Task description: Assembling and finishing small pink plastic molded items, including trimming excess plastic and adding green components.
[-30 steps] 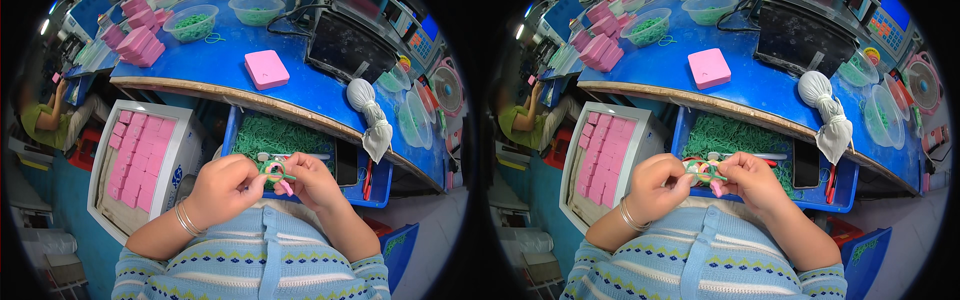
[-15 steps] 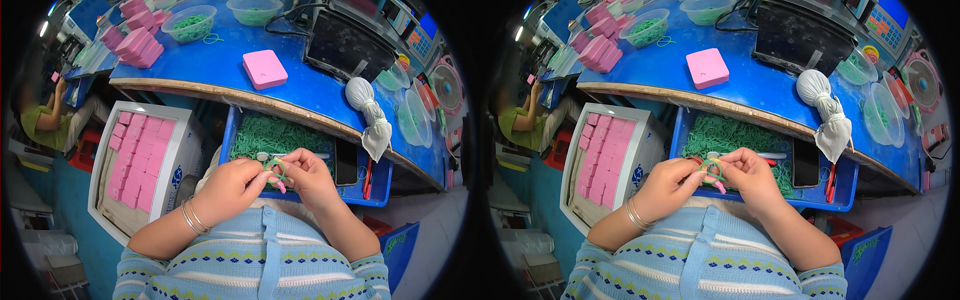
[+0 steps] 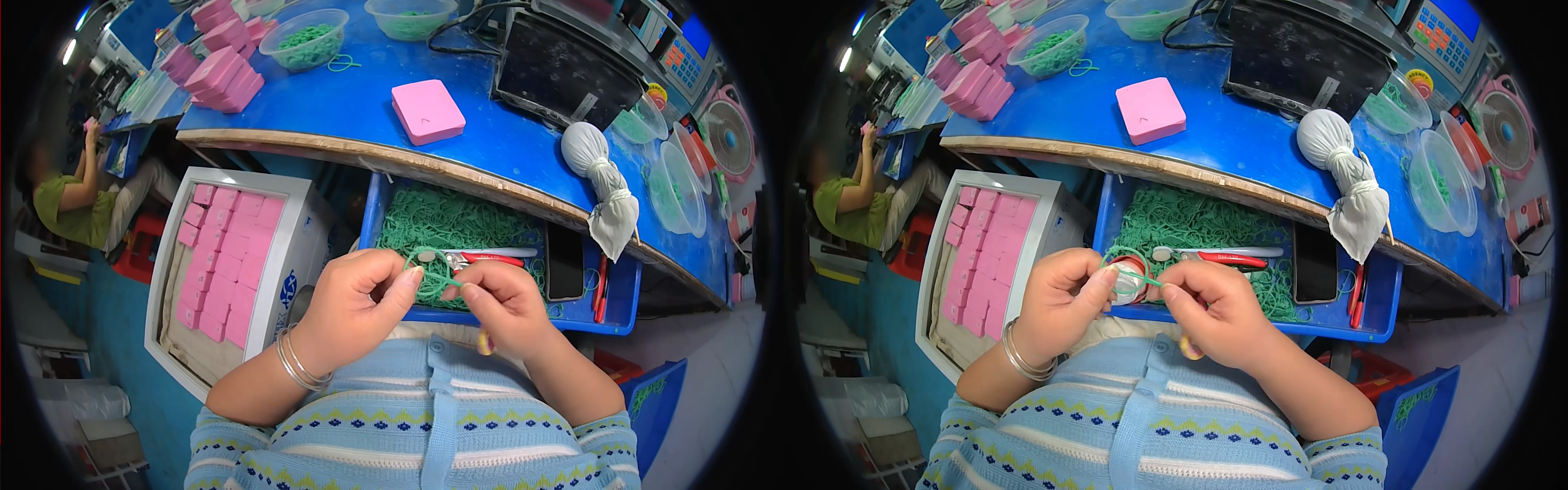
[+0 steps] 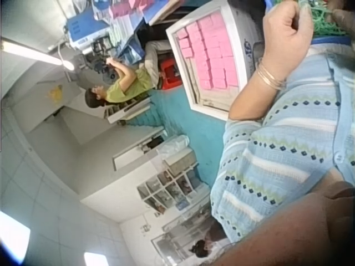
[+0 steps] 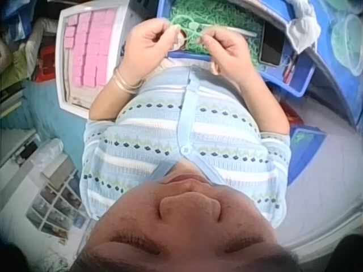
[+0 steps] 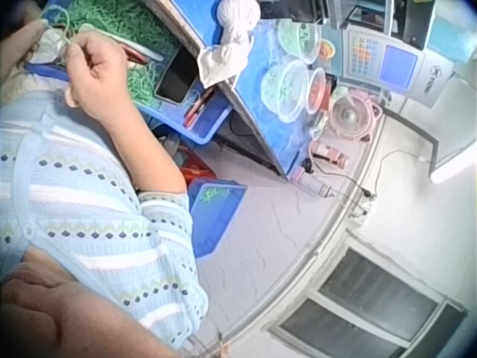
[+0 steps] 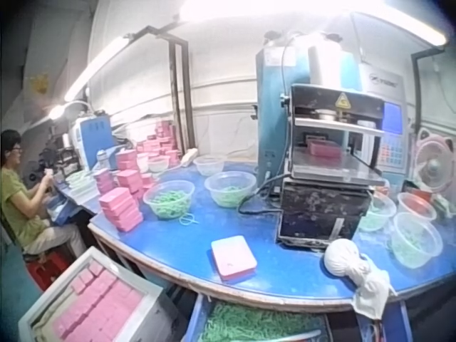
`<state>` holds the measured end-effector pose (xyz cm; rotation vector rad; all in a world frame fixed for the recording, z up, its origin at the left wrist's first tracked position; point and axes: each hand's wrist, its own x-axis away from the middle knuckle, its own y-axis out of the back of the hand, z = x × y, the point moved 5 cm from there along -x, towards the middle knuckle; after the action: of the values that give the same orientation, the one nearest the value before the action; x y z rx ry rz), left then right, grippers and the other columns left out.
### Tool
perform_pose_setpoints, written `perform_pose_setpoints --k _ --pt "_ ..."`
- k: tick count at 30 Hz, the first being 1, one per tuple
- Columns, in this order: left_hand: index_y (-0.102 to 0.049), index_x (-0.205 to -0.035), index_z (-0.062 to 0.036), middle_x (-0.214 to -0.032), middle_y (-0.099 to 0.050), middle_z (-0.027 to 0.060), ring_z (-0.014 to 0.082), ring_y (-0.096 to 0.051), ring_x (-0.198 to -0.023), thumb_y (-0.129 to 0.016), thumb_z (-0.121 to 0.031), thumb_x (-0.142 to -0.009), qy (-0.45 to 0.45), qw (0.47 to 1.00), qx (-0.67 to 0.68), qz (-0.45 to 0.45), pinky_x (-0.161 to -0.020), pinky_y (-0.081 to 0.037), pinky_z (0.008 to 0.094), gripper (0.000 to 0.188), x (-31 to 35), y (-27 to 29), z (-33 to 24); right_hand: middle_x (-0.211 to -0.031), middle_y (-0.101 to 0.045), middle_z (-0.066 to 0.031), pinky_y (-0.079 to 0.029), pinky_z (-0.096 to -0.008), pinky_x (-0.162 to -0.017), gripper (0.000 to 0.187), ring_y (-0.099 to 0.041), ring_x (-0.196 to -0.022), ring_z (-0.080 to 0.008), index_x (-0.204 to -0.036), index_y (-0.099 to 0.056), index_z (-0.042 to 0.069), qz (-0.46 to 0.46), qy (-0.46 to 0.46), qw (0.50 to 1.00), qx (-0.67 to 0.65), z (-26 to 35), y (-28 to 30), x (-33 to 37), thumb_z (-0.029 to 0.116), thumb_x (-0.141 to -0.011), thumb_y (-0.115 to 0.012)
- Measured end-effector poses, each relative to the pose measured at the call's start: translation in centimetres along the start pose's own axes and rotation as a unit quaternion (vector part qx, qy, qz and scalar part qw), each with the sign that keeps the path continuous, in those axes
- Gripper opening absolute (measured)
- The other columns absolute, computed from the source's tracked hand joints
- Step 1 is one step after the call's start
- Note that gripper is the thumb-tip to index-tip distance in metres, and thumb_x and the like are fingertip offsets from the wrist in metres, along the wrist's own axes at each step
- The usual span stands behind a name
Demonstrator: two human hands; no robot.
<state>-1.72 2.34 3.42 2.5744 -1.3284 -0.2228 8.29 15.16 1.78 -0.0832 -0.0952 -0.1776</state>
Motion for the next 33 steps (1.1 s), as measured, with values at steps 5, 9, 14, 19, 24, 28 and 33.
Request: perform_pose_setpoints --k 5,9,14,19,24,28,33 --pt "-0.055 -0.082 -0.0011 -0.08 -0.057 0.0026 0.0063 -0.055 -0.074 -0.058 -0.005 -0.084 0.034 0.986 0.161 -0.02 -0.06 -0.044 0.0211 0.004 -0.3 -1.6 0.7 -0.06 -0.049 -0.0005 -0.039 -0.0225 -0.044 0.013 -0.049 -0.047 -0.007 -0.083 -0.056 0.0 -0.002 0.024 0.997 0.078 0.2 -0.3 0.0 0.007 -0.088 -0.046" --pt "-0.057 -0.084 -0.0018 -0.081 -0.058 0.0055 0.0136 -0.058 -0.078 -0.062 0.0 -0.078 0.012 0.994 0.11 -0.002 -0.063 -0.046 0.0251 0.009 -0.4 -1.5 0.7 -0.057 -0.048 -0.0014 -0.039 -0.0262 -0.049 0.012 -0.05 -0.055 -0.0116 -0.075 -0.055 0.003 -0.021 0.141 0.961 0.235 0.7 -0.8 -0.1 0.006 -0.084 -0.047" --pt "-0.059 -0.085 -0.0039 -0.08 -0.06 0.0087 0.0233 -0.058 -0.071 -0.068 -0.001 -0.067 -0.354 0.897 -0.257 -0.058 -0.061 -0.046 0.0296 0.02 0.9 -2.0 -3.1 -0.054 -0.046 -0.002 -0.035 -0.0264 -0.046 0.019 -0.046 -0.05 -0.0137 -0.067 -0.052 0.005 -0.046 -0.119 0.984 -0.125 -2.3 -0.6 -0.8 0.011 -0.085 -0.046" --pt "-0.061 -0.085 -0.0037 -0.08 -0.061 0.0085 0.0216 -0.057 -0.067 -0.067 0.0 -0.066 -0.341 0.912 -0.221 -0.063 -0.059 -0.045 0.0282 0.02 0.2 -1.7 -3.1 -0.056 -0.044 0.0001 -0.032 -0.0218 -0.04 0.033 -0.04 -0.045 -0.0052 -0.067 -0.051 0.004 -0.085 -0.124 0.963 -0.222 -4.8 1.3 -1.2 0.026 -0.092 -0.046" --pt "-0.062 -0.083 -0.0016 -0.08 -0.062 0.0084 0.0163 -0.057 -0.068 -0.069 -0.003 -0.069 -0.149 0.983 -0.104 -0.01 -0.06 -0.045 0.0272 0.016 -0.1 -1.1 -1.6 -0.057 -0.046 0.0007 -0.035 -0.0195 -0.04 0.015 -0.045 -0.046 -0.003 -0.095 -0.057 0.003 -0.06 0.102 0.992 0.037 1.0 0.2 0.5 0.01 -0.083 -0.061" --pt "-0.063 -0.086 -0.0024 -0.085 -0.062 0.0088 0.0166 -0.057 -0.072 -0.071 -0.004 -0.067 -0.187 0.971 -0.147 0.008 -0.06 -0.045 0.0269 0.021 -0.1 -1.4 -2.2 -0.057 -0.05 -0.0026 -0.035 -0.0261 -0.043 0.021 -0.048 -0.046 -0.0135 -0.093 -0.061 0.004 -0.067 0.302 0.922 0.231 2.3 0.0 0.7 0.004 -0.072 -0.067" --pt "-0.062 -0.094 -0.0028 -0.092 -0.059 0.009 0.0217 -0.055 -0.084 -0.075 -0.004 -0.061 -0.252 0.956 -0.147 -0.026 -0.07 -0.045 0.0303 0.036 0.2 -0.8 -3.8 -0.055 -0.047 -0.0042 -0.031 -0.0305 -0.042 0.023 -0.044 -0.045 -0.0187 -0.089 -0.062 0.005 -0.104 0.348 0.885 0.293 2.7 0.1 1.1 0.002 -0.067 -0.069"
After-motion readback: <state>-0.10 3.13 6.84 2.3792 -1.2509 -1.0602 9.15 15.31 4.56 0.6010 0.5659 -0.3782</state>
